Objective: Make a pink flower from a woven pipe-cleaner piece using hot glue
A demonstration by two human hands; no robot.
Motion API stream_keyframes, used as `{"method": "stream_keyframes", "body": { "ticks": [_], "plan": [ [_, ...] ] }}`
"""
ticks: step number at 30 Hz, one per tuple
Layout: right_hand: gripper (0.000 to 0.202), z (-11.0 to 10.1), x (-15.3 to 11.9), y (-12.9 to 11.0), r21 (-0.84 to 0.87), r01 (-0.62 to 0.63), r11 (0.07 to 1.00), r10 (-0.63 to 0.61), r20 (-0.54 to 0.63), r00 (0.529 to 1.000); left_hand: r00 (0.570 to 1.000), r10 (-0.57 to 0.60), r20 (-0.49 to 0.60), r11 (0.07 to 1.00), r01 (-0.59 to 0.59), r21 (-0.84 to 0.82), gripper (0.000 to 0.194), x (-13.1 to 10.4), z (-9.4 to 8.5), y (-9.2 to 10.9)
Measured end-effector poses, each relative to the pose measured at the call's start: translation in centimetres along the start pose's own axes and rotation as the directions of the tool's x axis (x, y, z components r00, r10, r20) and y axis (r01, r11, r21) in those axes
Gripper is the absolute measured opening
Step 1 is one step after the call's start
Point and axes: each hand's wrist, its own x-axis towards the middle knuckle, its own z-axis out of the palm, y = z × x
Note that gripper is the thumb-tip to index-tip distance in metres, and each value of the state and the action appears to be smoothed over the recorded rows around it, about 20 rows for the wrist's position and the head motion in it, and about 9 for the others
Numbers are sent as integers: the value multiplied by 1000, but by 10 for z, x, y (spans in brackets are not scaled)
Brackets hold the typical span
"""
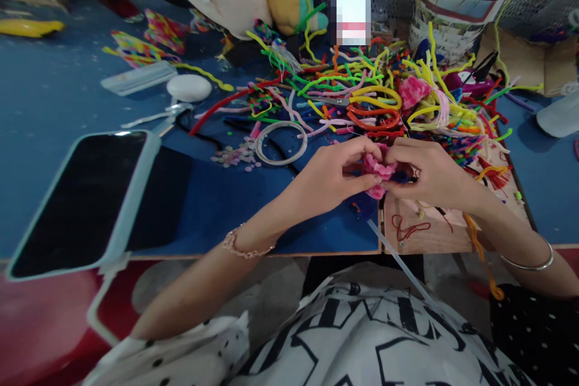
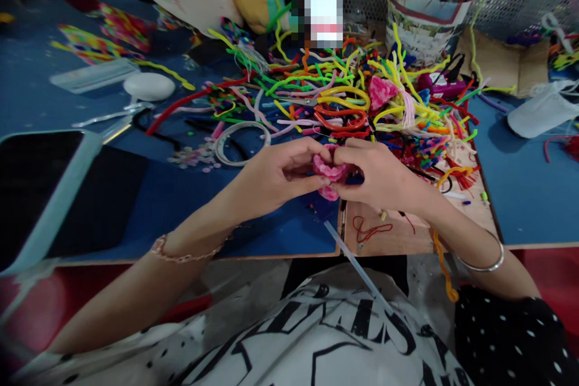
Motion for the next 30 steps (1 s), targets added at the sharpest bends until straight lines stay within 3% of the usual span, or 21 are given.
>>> {"method": "stream_keyframes", "body": {
  "ticks": [10, 30],
  "plan": [
    [20, -1, -1, 1, 28, -4, 1000, 4, 18, 1000, 1000, -13, 11, 998, 14, -56, 17, 0, 1, -2],
    [19, -3, 0, 0, 87, -63, 994, 59, 43, 997, 1000, 29, 5, 999, -29, 28, 16, 0, 1, -2]
  ]
}}
